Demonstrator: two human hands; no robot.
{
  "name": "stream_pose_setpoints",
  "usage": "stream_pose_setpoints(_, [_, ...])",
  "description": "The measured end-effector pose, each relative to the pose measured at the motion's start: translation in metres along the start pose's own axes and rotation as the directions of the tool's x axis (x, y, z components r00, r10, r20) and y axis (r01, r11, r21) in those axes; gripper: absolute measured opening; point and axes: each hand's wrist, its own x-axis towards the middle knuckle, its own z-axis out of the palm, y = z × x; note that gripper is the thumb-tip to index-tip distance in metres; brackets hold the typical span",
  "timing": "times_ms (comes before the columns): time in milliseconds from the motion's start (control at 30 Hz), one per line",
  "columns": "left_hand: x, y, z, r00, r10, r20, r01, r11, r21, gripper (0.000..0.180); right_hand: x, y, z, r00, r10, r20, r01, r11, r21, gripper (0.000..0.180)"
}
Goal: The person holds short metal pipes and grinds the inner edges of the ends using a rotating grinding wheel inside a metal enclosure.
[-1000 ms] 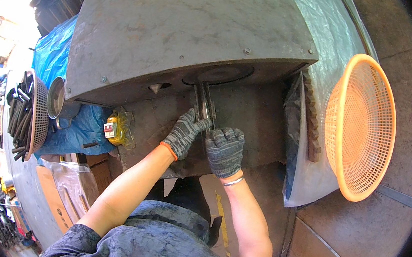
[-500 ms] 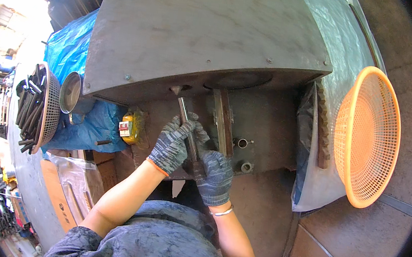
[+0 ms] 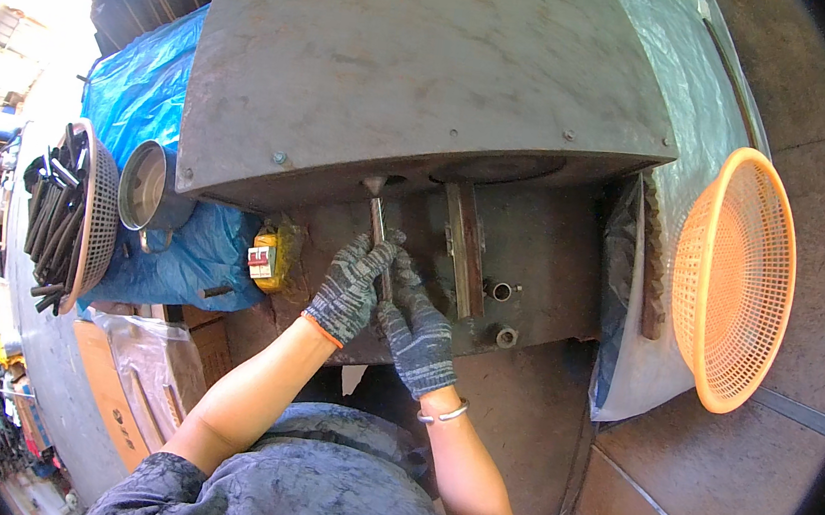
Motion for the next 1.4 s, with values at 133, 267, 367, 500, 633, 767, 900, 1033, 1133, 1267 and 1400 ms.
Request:
stream_pose_setpoints(133, [0.003,0.007,0.0,0.999,-0.003,-0.04,0.003,1.0,0.01,0.026,0.005,-0.01,0.005,0.999,-0.035,-0.023,0.034,0.997,-0.063,0.046])
stream_pose_setpoints(267, [0.008,0.013,-0.001,0.999,-0.038,-0.004,0.038,0.999,-0.024,0.025,0.009,-0.01,0.012,0.995,-0.073,-0.074,0.074,0.997,0.002,0.045])
stream_pose_setpoints(367, [0.007,0.016,0.002,1.0,-0.03,-0.01,0.03,1.0,0.006,0.024,0.01,-0.01,0.016,0.986,-0.112,-0.123,0.112,0.994,-0.005,0.038])
stream_pose_setpoints(500, [0.008,0.015,-0.002,0.999,-0.039,-0.002,0.039,0.999,0.028,0.024,0.008,-0.003,0.02,0.985,-0.076,-0.153,0.087,0.994,0.069,0.035])
stream_pose_setpoints(633, [0.005,0.017,0.003,0.999,-0.01,-0.04,0.014,0.994,0.107,0.024,0.008,-0.003,0.017,0.986,-0.094,-0.138,0.102,0.994,0.046,0.038])
stream_pose_setpoints(767, [-0.008,0.004,0.016,0.996,-0.087,0.024,0.088,0.995,-0.043,0.024,-0.004,0.005,-0.005,0.986,-0.071,-0.151,0.071,0.997,-0.01,0.034])
stream_pose_setpoints(900, [0.001,-0.019,0.048,0.962,-0.179,0.206,0.198,0.977,-0.079,0.022,-0.025,0.007,-0.047,0.96,0.054,-0.276,-0.01,0.987,0.161,0.02])
stream_pose_setpoints(1033, [0.046,-0.04,0.088,0.982,-0.099,0.161,0.076,0.987,0.141,0.017,-0.001,0.008,-0.076,0.914,0.156,-0.375,0.037,0.888,0.459,0.016])
stream_pose_setpoints(1133, [0.053,-0.034,0.108,0.977,-0.184,0.104,0.184,0.983,0.003,0.014,0.014,0.002,-0.095,0.91,0.116,-0.398,0.044,0.927,0.372,0.015])
stream_pose_setpoints(1267, [0.062,-0.034,0.112,0.98,-0.182,0.078,0.181,0.983,0.02,0.012,0.026,0.007,-0.097,0.915,0.18,-0.36,0.033,0.858,0.512,0.014])
stream_pose_setpoints(1400, [0.07,-0.028,0.114,0.983,-0.173,0.055,0.172,0.985,0.011,0.014,0.035,0.008,-0.099,0.924,0.287,-0.251,-0.073,0.781,0.621,0.015])
